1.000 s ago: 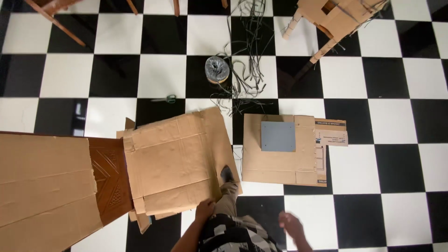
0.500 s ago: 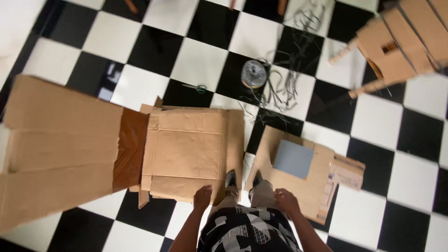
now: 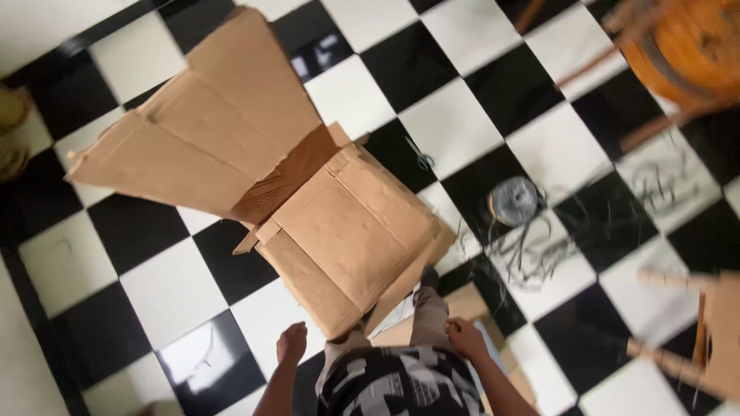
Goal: Wrapping a wooden chair with cardboard and securing it with plastic straps for shipping.
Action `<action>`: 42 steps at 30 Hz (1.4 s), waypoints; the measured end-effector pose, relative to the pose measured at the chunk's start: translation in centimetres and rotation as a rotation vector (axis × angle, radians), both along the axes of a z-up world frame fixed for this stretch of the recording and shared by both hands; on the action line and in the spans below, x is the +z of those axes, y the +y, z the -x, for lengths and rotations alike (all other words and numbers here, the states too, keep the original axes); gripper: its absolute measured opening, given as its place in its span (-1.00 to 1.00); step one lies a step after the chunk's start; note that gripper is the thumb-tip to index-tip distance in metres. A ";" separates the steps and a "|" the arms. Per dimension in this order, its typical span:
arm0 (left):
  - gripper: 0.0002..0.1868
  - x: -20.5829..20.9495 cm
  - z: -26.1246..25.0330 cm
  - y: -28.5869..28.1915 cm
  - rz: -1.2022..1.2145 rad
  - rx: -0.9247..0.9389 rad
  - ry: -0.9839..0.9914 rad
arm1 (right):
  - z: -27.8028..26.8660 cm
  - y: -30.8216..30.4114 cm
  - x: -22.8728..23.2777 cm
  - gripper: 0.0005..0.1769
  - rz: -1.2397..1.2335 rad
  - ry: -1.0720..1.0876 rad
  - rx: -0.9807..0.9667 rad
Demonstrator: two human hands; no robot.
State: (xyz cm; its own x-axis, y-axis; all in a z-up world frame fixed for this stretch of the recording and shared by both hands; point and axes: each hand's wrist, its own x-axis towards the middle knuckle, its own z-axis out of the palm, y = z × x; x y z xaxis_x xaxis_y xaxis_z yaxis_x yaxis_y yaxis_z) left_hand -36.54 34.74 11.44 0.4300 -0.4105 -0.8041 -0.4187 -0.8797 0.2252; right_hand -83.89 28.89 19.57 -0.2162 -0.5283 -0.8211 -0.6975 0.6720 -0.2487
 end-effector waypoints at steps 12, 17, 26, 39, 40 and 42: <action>-0.59 3.3 24.7 2.8 0.106 0.293 0.076 | 12.3 -18.8 -6.2 -0.55 0.069 0.009 0.601; -0.55 3.1 25.2 4.6 0.056 0.369 -0.052 | 8.6 -25.1 -6.4 -0.52 0.044 0.077 0.623; -0.39 -3.7 18.6 0.3 0.281 0.336 -0.405 | -0.6 -27.7 -13.2 -0.44 0.449 -0.015 0.862; -0.13 -16.5 7.5 -7.6 0.402 0.409 -0.511 | -7.8 -29.5 -26.5 -0.22 0.903 -0.133 0.815; -0.22 -17.7 7.2 -7.1 0.483 0.417 -0.594 | -7.3 -29.2 -27.3 -0.25 0.899 -0.090 0.746; -0.28 -17.7 5.9 -7.9 0.574 0.436 -0.694 | -7.3 -29.7 -27.9 -0.27 0.912 -0.061 0.683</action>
